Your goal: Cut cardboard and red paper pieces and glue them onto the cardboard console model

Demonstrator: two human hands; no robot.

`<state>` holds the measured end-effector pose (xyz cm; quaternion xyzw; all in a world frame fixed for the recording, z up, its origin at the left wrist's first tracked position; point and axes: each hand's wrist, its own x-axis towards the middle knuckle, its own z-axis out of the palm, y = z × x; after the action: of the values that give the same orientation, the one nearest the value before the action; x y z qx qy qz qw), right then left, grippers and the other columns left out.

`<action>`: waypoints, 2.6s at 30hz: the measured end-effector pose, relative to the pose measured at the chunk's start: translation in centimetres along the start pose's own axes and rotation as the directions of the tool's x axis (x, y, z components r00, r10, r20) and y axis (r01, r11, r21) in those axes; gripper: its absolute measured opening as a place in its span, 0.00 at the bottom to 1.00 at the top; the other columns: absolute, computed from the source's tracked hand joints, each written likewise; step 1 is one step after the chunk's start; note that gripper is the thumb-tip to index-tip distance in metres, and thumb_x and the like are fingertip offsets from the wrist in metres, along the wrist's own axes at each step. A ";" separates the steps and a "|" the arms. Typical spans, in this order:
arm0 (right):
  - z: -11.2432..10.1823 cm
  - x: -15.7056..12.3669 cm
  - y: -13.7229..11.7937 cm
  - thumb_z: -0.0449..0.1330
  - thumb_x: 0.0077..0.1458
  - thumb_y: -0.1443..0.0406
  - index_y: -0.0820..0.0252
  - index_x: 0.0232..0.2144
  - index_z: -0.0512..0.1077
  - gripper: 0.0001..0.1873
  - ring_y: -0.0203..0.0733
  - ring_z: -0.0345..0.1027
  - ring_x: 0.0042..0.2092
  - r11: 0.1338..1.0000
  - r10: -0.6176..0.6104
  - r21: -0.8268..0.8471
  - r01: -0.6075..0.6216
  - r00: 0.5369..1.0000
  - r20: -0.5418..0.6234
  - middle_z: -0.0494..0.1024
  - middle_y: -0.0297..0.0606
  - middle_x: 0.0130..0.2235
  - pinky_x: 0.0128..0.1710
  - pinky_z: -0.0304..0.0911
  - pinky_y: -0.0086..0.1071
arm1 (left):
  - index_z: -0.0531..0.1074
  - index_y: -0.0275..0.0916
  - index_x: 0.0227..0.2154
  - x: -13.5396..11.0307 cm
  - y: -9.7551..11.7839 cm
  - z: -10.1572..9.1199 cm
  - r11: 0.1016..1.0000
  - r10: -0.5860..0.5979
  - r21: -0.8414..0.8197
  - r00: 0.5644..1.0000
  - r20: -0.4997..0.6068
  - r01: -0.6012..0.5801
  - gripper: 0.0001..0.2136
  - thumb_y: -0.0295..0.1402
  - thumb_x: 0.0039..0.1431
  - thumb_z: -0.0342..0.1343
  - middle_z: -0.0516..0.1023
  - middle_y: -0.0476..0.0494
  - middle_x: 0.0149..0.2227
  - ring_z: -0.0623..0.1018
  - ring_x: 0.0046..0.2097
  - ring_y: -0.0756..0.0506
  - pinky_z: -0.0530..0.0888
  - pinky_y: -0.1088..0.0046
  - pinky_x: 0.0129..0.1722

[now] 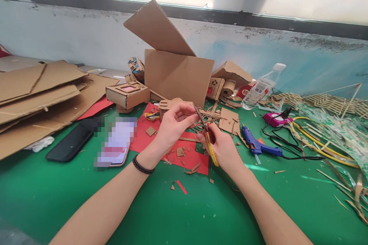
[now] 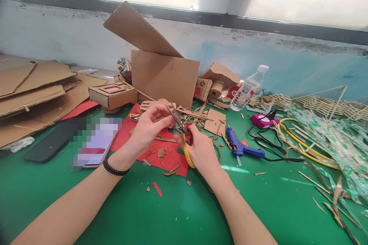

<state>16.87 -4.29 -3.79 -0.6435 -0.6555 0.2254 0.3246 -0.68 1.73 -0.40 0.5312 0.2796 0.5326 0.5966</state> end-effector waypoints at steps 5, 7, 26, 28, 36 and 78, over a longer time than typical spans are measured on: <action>0.1 0.0 0.0 0.55 0.61 0.42 0.51 0.32 0.63 0.22 0.41 0.62 0.26 0.995 0.003 -0.097 -0.008 0.999 -0.052 0.74 0.31 0.25 0.29 0.53 0.31 | 0.75 0.39 0.35 -0.1 -0.1 0.0 1.000 0.004 -0.007 1.000 -0.004 -0.004 0.14 0.38 0.52 0.73 0.81 0.45 0.39 0.81 0.41 0.47 0.80 0.66 0.48; 0.2 0.1 -0.1 0.53 0.61 0.39 0.51 0.31 0.62 0.24 0.42 0.60 0.25 0.988 0.007 -0.150 -0.019 0.997 -0.081 0.72 0.31 0.24 0.28 0.51 0.31 | 0.75 0.39 0.36 -0.1 0.0 0.0 1.000 0.010 0.007 1.000 -0.015 -0.010 0.14 0.39 0.52 0.73 0.81 0.45 0.40 0.81 0.42 0.46 0.80 0.65 0.49; 0.2 -0.1 -0.1 0.56 0.62 0.46 0.51 0.33 0.62 0.18 0.43 0.68 0.26 0.996 0.015 -0.091 -0.016 1.000 -0.020 0.74 0.30 0.26 0.29 0.54 0.31 | 0.74 0.39 0.36 -0.3 -0.4 0.2 0.999 0.017 0.052 1.000 -0.012 -0.017 0.15 0.39 0.52 0.73 0.80 0.44 0.39 0.82 0.42 0.45 0.80 0.65 0.49; 0.3 -0.1 0.0 0.55 0.62 0.46 0.51 0.33 0.62 0.18 0.43 0.68 0.25 0.993 0.020 -0.114 -0.024 0.999 -0.038 0.74 0.30 0.25 0.28 0.53 0.31 | 0.74 0.39 0.37 -0.2 -0.3 0.1 0.998 0.029 0.061 0.999 -0.022 -0.028 0.16 0.38 0.51 0.73 0.80 0.44 0.40 0.82 0.43 0.45 0.80 0.65 0.50; 0.7 -0.1 0.2 0.50 0.63 0.40 0.52 0.30 0.62 0.24 0.43 0.64 0.25 0.960 -0.019 -0.280 -0.020 0.990 -0.138 0.71 0.32 0.22 0.29 0.48 0.32 | 0.73 0.39 0.41 0.1 0.0 -0.2 0.991 0.080 0.109 0.996 -0.036 -0.076 0.15 0.32 0.53 0.71 0.81 0.43 0.41 0.82 0.44 0.46 0.80 0.67 0.50; -0.6 0.3 -1.1 0.65 0.61 0.49 0.56 0.32 0.69 0.18 0.36 0.64 0.29 0.722 0.018 0.691 0.034 0.998 -0.067 0.70 0.30 0.26 0.31 0.63 0.31 | 0.76 0.39 0.46 -1.0 0.6 0.4 0.932 -0.134 0.360 0.969 0.207 0.052 0.12 0.41 0.65 0.61 0.82 0.42 0.43 0.81 0.39 0.45 0.78 0.71 0.38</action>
<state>16.52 -4.18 -2.60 -0.4805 -0.5154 0.4301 0.5643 -0.79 0.56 0.03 0.6730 0.3247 0.3805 0.5449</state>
